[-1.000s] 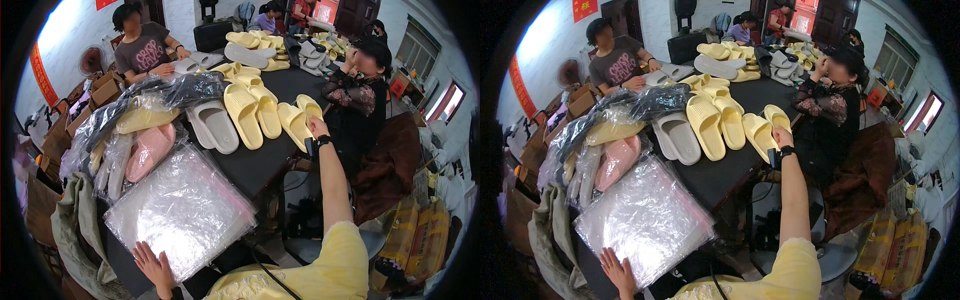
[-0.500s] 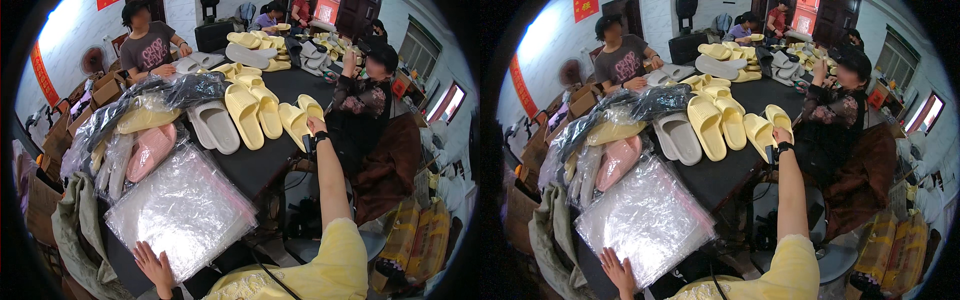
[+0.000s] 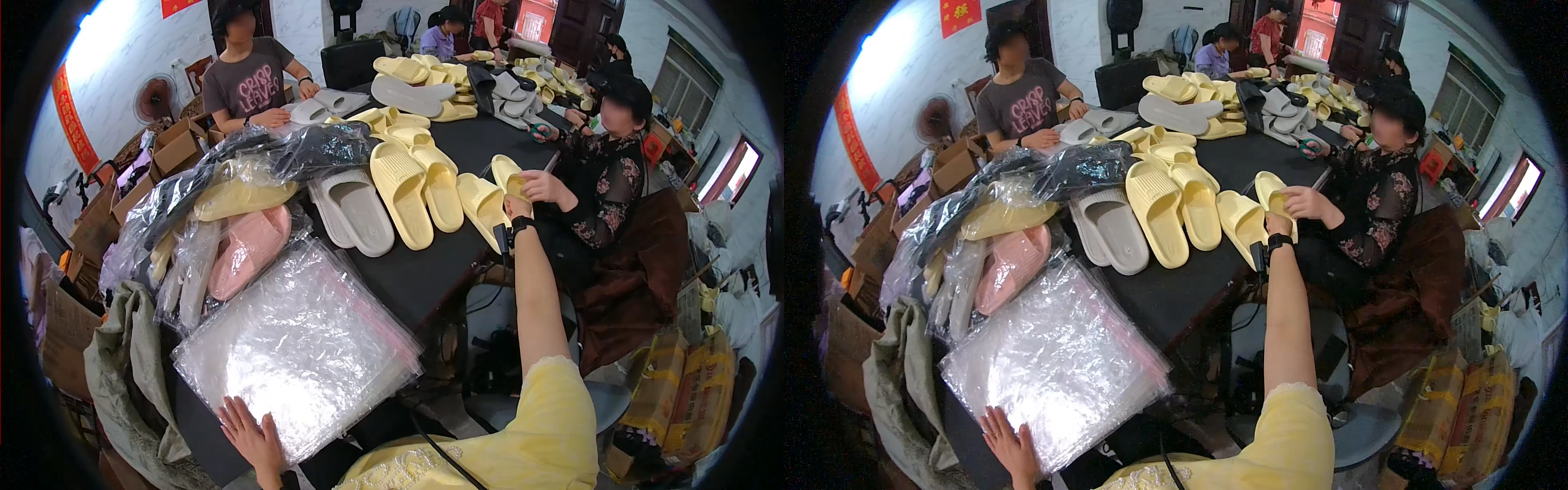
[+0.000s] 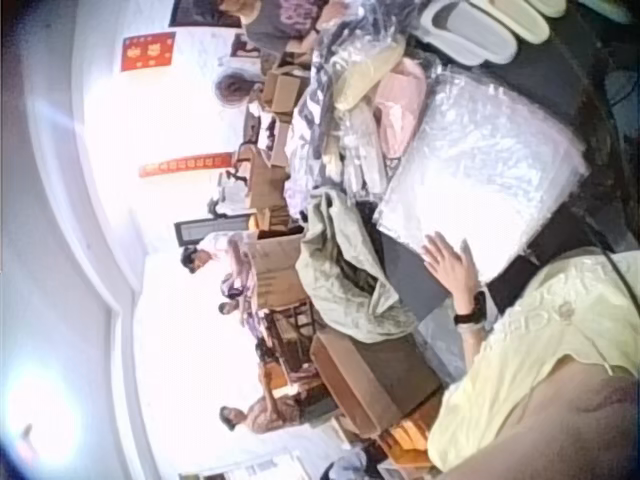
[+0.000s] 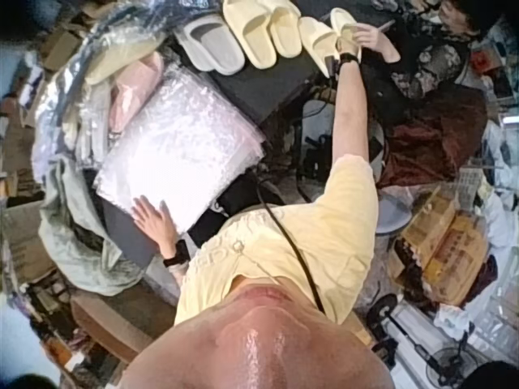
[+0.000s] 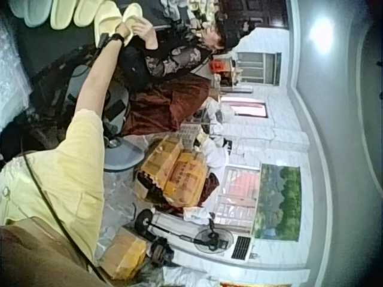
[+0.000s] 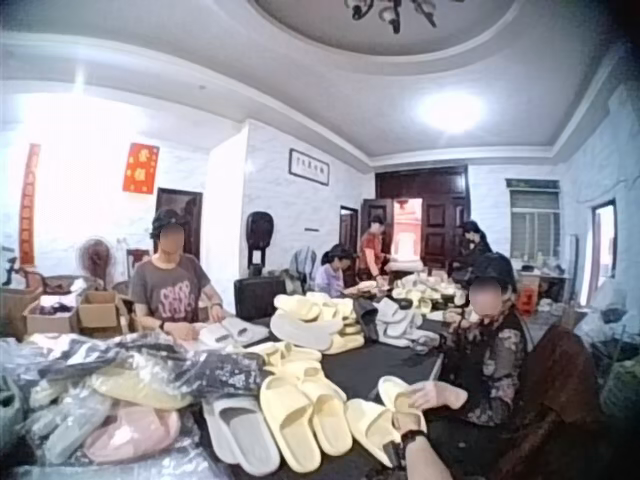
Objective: Packing pairs of slippers into plastic bags at a workshop table.
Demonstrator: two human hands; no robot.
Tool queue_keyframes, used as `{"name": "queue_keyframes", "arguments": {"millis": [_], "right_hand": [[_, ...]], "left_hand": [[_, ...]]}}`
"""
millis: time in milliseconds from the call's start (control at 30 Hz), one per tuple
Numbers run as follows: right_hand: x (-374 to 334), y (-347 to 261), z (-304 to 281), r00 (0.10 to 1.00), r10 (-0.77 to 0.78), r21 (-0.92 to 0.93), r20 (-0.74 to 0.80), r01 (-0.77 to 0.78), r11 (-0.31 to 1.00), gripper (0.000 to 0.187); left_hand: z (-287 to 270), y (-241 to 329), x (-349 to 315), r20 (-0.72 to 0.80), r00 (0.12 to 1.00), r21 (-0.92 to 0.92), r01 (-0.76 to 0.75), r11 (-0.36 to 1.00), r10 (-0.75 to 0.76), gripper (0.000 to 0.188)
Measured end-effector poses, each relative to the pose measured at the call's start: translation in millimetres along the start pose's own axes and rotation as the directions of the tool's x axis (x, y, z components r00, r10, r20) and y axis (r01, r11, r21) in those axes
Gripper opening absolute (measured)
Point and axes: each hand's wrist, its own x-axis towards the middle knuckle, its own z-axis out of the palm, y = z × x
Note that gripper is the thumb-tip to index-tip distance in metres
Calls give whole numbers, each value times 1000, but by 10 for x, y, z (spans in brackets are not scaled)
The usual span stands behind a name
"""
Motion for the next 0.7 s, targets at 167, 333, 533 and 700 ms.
{"name": "queue_keyframes", "arguments": {"millis": [167, 333, 533, 700], "right_hand": [[-210, 47, 187, 998, 7, 295, 65, -26, 955, 15], [-311, -26, -33, 976, 91, 231, 200, -137, 963, 18], [-400, 18, -65, 980, 46, 232, 192, -90, 968, 19], [-269, 58, -31, 929, -347, -45, -128, 345, 938, 19]], "left_hand": [[-12, -48, -38, 12, 1000, 9, 16, 1000, -17, 65], [12, -38, -21, -9, 1000, 26, 16, 1000, -15, 66], [21, -62, -40, -18, 1000, 27, 13, 1000, -13, 67], [56, -30, -10, -33, 999, 0, -17, 1000, 17, 67]]}}
